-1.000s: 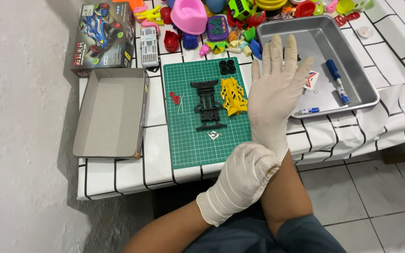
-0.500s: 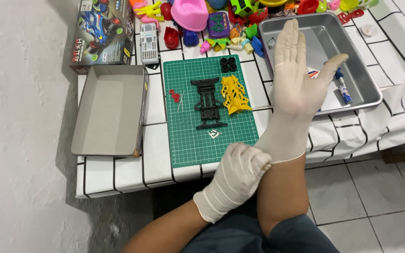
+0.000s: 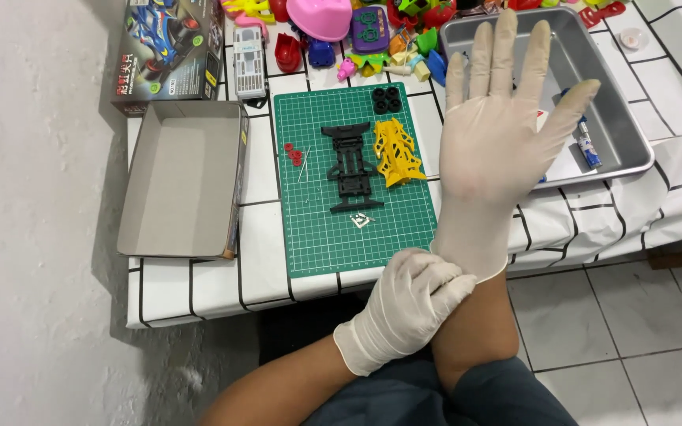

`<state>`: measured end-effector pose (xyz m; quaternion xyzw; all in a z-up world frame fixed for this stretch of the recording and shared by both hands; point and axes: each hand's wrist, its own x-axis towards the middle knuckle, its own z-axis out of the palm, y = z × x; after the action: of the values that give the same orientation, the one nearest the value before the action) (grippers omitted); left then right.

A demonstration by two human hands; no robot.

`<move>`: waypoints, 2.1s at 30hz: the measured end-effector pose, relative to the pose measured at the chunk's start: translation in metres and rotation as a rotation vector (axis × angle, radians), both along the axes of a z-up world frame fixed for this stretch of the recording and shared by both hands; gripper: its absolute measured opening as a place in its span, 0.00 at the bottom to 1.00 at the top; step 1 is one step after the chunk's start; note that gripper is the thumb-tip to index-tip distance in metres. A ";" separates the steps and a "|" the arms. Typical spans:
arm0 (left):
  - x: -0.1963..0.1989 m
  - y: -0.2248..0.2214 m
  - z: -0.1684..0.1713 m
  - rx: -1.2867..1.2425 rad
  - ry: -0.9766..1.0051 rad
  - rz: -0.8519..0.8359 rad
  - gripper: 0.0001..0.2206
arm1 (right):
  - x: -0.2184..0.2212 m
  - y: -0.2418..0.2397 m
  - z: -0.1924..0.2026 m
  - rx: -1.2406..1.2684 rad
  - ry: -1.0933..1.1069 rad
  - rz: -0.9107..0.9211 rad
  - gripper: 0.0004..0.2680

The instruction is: Assembling a toy car by attaching plastic body parts and components to a black chassis on a cutting mat.

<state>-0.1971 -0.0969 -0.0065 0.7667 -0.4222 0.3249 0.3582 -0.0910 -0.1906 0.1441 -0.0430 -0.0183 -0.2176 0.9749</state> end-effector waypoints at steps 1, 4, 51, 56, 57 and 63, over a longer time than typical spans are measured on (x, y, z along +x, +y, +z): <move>-0.001 -0.001 -0.002 -0.058 -0.006 -0.061 0.14 | -0.004 0.002 0.004 0.050 -0.018 0.013 0.32; -0.002 0.000 -0.008 -0.136 -0.002 -0.187 0.13 | -0.012 0.003 0.011 0.095 -0.027 0.043 0.29; 0.085 0.005 0.045 -1.292 1.381 -1.392 0.34 | -0.115 -0.011 -0.065 -0.428 -0.791 0.608 0.32; 0.086 0.037 0.146 -1.633 1.425 -0.880 0.47 | -0.125 0.006 -0.074 -1.756 -0.347 -0.418 0.12; 0.090 0.039 0.146 -1.638 1.412 -0.881 0.47 | -0.121 0.013 -0.083 -1.757 -0.359 -0.415 0.12; 0.096 0.038 0.144 -1.626 1.173 -1.173 0.48 | -0.107 0.039 -0.119 -1.930 -0.431 -0.705 0.11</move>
<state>-0.1015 -0.0586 0.1373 0.0299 -0.1484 -0.1208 0.9811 -0.1980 -0.1517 0.0251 -0.7653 -0.3436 -0.3854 0.3843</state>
